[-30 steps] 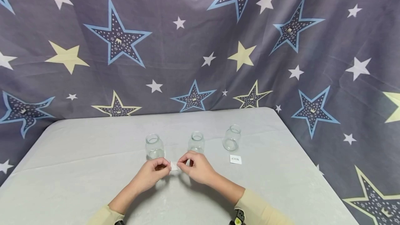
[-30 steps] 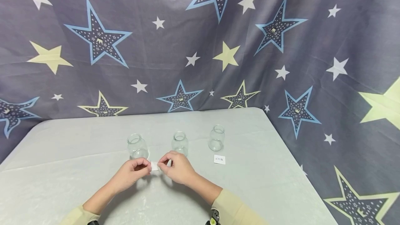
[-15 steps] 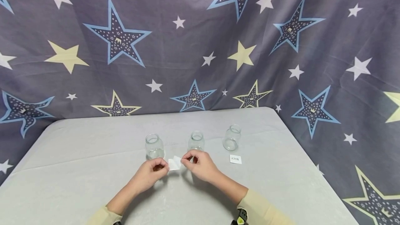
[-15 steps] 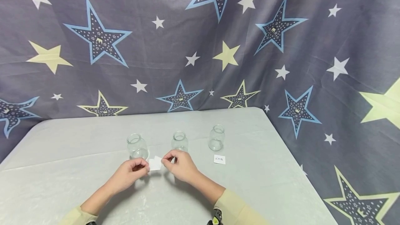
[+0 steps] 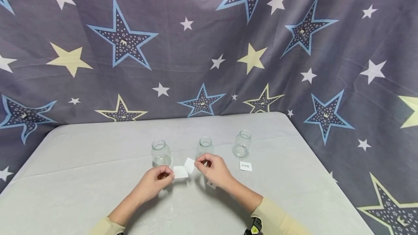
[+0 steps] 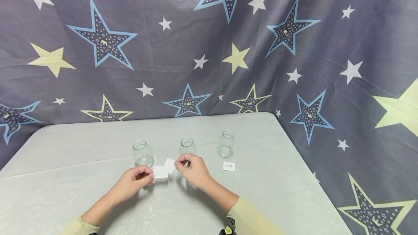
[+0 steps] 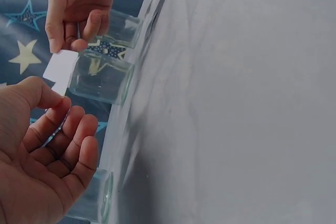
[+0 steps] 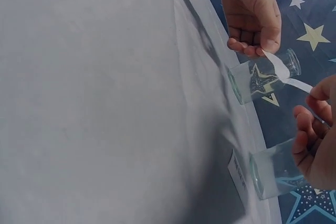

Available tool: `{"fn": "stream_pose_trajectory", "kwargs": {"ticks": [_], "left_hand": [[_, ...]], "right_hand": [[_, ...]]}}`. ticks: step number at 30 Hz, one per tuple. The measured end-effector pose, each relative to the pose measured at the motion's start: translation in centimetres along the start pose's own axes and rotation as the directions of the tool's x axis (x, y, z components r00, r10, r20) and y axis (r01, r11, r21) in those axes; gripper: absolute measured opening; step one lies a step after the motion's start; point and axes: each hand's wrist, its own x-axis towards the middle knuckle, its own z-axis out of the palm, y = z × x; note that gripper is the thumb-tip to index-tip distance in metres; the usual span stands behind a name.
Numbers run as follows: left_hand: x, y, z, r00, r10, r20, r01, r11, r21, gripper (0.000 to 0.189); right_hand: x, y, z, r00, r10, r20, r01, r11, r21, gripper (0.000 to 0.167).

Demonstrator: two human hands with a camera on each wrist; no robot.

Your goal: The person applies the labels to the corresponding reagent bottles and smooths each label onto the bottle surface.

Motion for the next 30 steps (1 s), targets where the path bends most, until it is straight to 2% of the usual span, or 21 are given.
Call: {"fn": "stream_pose_trajectory", "kwargs": {"ticks": [9,18,25,30], "left_hand": [[-0.1,-0.3,-0.3,1.000,-0.010,0.018,0.010,1.000,0.005,0.004],[0.0,-0.8,-0.5,0.996,0.034,0.085,-0.038,0.998,0.043,0.009],[-0.3,-1.1,-0.8,0.988,0.032,0.152,-0.053,0.989,0.136,0.012],[-0.5,-1.0,-0.8,0.990,0.005,0.140,-0.038,0.972,0.231,0.012]], "right_hand": [[-0.1,0.6,-0.9,0.998,0.040,-0.048,-0.040,0.999,0.015,0.007],[-0.2,0.6,-1.4,0.996,0.064,-0.060,-0.062,0.998,0.030,0.007],[-0.2,0.9,-1.4,0.997,0.061,-0.056,-0.060,0.998,0.016,0.007],[-0.3,1.0,-1.4,0.997,0.064,-0.050,-0.063,0.998,0.013,0.007]]}}
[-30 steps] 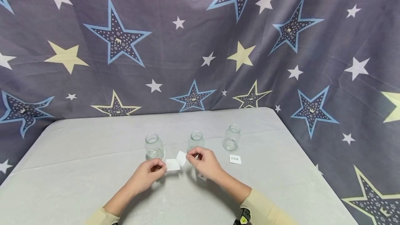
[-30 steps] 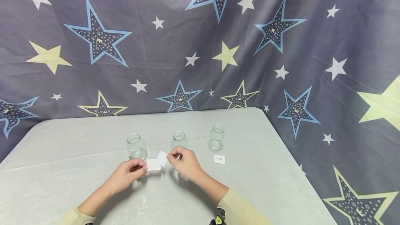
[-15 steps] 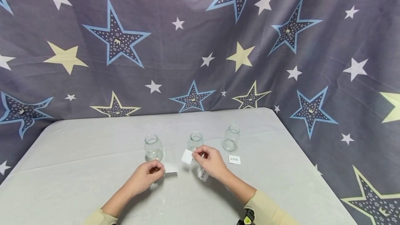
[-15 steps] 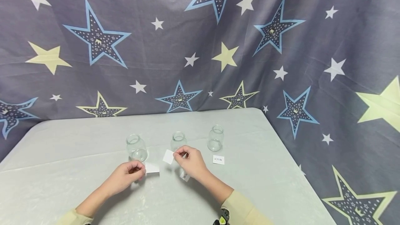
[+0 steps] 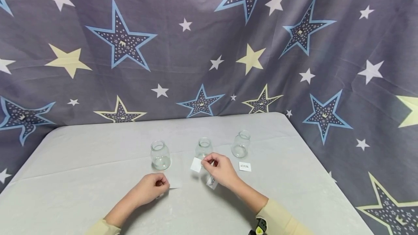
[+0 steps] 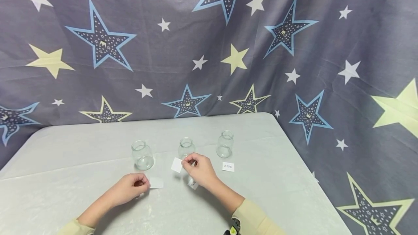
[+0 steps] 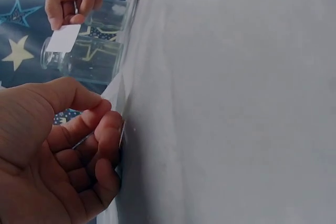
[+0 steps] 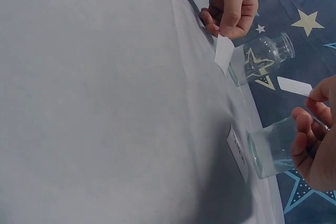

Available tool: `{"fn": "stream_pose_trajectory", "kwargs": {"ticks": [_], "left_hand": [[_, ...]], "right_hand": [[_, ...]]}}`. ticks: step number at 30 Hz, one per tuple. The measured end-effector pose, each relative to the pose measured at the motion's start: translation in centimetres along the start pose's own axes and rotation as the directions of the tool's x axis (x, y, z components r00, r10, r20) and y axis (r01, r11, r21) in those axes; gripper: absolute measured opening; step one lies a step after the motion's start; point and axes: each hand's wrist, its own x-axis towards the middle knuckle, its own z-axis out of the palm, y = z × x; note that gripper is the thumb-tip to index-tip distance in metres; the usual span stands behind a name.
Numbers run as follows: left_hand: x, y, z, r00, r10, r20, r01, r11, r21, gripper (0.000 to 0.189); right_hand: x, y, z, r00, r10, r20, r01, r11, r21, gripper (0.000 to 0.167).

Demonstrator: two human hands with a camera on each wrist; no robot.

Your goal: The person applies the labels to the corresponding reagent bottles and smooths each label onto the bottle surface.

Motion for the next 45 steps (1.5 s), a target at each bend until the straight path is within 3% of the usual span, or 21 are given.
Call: {"fn": "stream_pose_trajectory", "kwargs": {"ticks": [7,17,34,45], "left_hand": [[0.0,0.1,0.0,0.998,-0.009,-0.067,0.016,0.995,0.100,0.013],[-0.2,0.0,0.1,0.997,-0.052,-0.057,0.058,0.992,0.116,0.013],[-0.3,0.0,-0.5,0.998,-0.050,-0.041,0.052,0.998,0.045,0.009],[0.6,0.9,-0.4,0.987,-0.043,-0.152,0.038,0.999,-0.036,0.010]], "right_hand": [[0.0,-0.2,0.0,1.000,-0.003,0.005,0.003,1.000,0.000,0.007],[-0.2,-0.1,0.4,1.000,-0.008,0.000,0.008,1.000,-0.014,0.008],[0.0,0.0,0.6,0.999,-0.030,0.012,0.030,0.999,-0.041,0.007],[0.3,-0.2,1.2,0.998,-0.059,0.005,0.059,0.996,-0.068,0.007]]}}
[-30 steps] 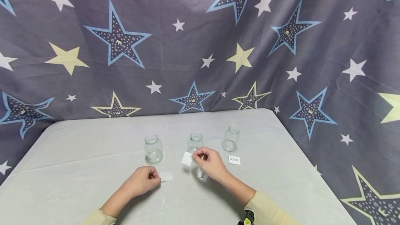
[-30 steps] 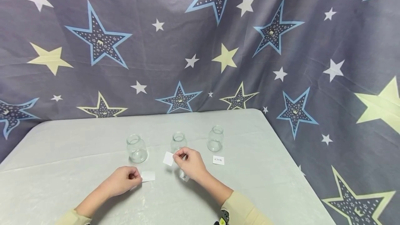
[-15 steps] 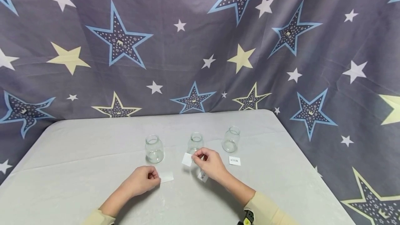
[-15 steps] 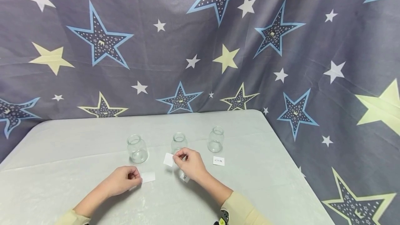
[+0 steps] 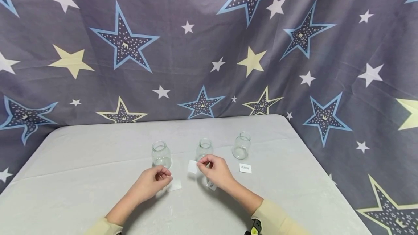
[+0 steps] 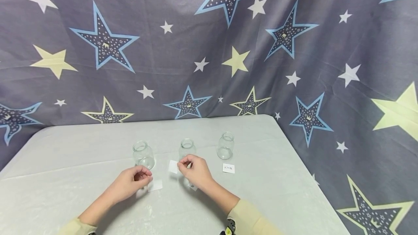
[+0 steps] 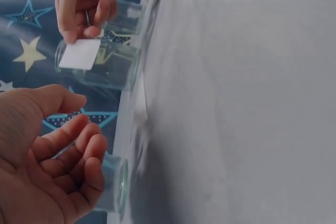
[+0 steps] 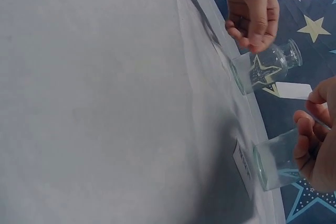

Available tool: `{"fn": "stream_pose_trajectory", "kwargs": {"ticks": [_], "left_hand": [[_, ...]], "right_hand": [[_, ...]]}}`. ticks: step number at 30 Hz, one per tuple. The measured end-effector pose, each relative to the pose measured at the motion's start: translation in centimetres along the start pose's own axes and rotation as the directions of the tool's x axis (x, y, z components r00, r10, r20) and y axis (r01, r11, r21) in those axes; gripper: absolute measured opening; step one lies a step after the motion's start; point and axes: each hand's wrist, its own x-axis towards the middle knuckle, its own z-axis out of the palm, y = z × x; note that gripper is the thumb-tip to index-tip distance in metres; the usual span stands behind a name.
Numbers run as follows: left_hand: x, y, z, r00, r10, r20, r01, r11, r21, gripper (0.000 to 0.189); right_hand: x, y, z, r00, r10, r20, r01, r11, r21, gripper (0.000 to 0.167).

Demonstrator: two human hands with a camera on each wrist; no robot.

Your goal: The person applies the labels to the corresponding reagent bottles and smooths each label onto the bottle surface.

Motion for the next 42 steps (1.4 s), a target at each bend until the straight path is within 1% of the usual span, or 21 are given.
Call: {"fn": "stream_pose_trajectory", "kwargs": {"ticks": [2,6,9,16,21,25,29,34,38,42], "left_hand": [[0.1,0.3,0.1,1.000,0.002,-0.023,-0.002,1.000,-0.020,0.010],[0.4,0.7,0.5,0.999,-0.004,-0.049,0.001,0.998,-0.065,0.010],[0.7,1.0,1.0,0.999,-0.006,-0.053,0.001,0.995,-0.097,0.009],[0.9,1.4,1.8,0.997,0.024,-0.072,-0.036,0.985,-0.167,0.009],[1.0,1.8,2.2,0.996,0.027,-0.087,-0.046,0.971,-0.233,0.010],[1.2,2.0,2.3,0.993,0.028,-0.114,-0.055,0.967,-0.249,0.008],[1.3,2.2,2.3,0.992,0.013,-0.126,-0.044,0.969,-0.243,0.009],[1.2,2.2,2.2,0.993,-0.020,-0.114,-0.011,0.966,-0.259,0.014],[1.2,2.2,2.2,0.993,-0.036,-0.113,0.003,0.960,-0.281,0.018],[1.1,2.2,2.3,0.990,-0.050,-0.130,0.009,0.955,-0.298,0.017]], "right_hand": [[0.0,-0.1,0.2,1.000,-0.006,0.000,0.006,1.000,0.000,0.007],[0.0,-0.4,0.5,1.000,-0.024,-0.004,0.024,1.000,-0.004,0.007],[0.0,-0.6,0.7,0.999,-0.035,-0.004,0.035,0.999,-0.014,0.006],[-0.1,-1.0,1.2,0.999,-0.049,0.000,0.049,0.999,-0.019,0.005],[-0.2,-1.0,1.5,0.996,-0.094,-0.005,0.094,0.995,-0.030,0.005],[-0.3,-1.2,1.7,0.992,-0.124,-0.004,0.124,0.991,-0.046,0.005],[-0.5,-1.5,1.7,0.990,-0.138,0.017,0.138,0.989,-0.048,0.006],[-0.6,-1.7,1.8,0.982,-0.176,0.063,0.180,0.982,-0.062,0.006],[-0.6,-1.7,1.9,0.974,-0.215,0.071,0.220,0.972,-0.079,0.004],[-0.7,-1.7,2.0,0.971,-0.228,0.074,0.234,0.969,-0.075,0.003]]}}
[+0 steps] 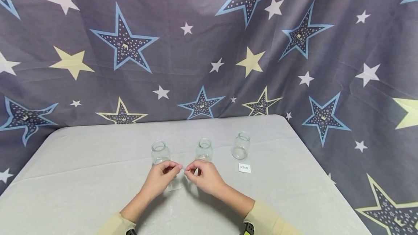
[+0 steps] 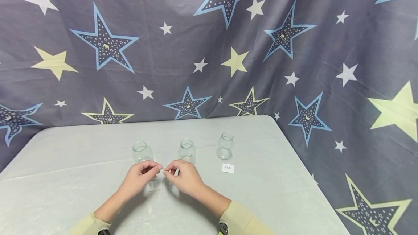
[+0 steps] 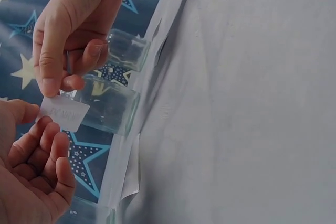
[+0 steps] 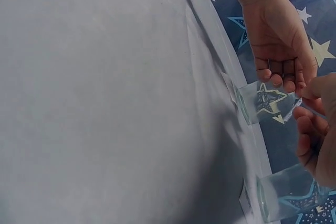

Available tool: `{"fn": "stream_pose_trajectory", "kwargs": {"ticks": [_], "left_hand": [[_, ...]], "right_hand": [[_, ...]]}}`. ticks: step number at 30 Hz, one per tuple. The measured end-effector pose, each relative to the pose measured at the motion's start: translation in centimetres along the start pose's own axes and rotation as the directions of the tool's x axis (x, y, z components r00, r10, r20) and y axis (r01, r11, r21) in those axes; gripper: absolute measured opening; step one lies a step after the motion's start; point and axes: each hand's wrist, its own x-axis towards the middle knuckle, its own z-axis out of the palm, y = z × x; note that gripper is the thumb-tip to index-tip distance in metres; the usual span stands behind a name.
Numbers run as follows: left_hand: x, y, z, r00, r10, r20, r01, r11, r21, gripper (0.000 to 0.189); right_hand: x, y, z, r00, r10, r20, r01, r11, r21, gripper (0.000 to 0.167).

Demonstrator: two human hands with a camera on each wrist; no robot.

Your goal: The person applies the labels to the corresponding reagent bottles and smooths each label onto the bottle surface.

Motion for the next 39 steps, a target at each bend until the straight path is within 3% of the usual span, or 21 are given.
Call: {"fn": "stream_pose_trajectory", "kwargs": {"ticks": [9,17,29,39], "left_hand": [[0.0,0.0,-0.1,1.000,-0.003,-0.007,0.002,0.999,-0.037,0.010],[0.1,-0.1,-0.3,0.999,-0.013,-0.035,0.012,1.000,-0.017,0.010],[0.0,-0.5,-0.8,0.998,-0.041,-0.048,0.039,0.999,-0.036,0.012],[-0.1,-0.8,-1.5,0.998,-0.029,-0.060,0.028,0.999,-0.023,0.012]], "right_hand": [[0.1,-0.5,0.1,1.000,0.004,0.026,-0.006,0.998,0.059,0.005],[0.0,-0.7,0.0,0.999,0.025,0.039,-0.028,0.997,0.066,0.008],[0.5,0.1,-0.6,0.992,0.104,-0.069,-0.104,0.995,0.008,0.007],[1.5,0.1,0.2,0.985,0.172,-0.007,-0.170,0.979,0.113,0.009]]}}
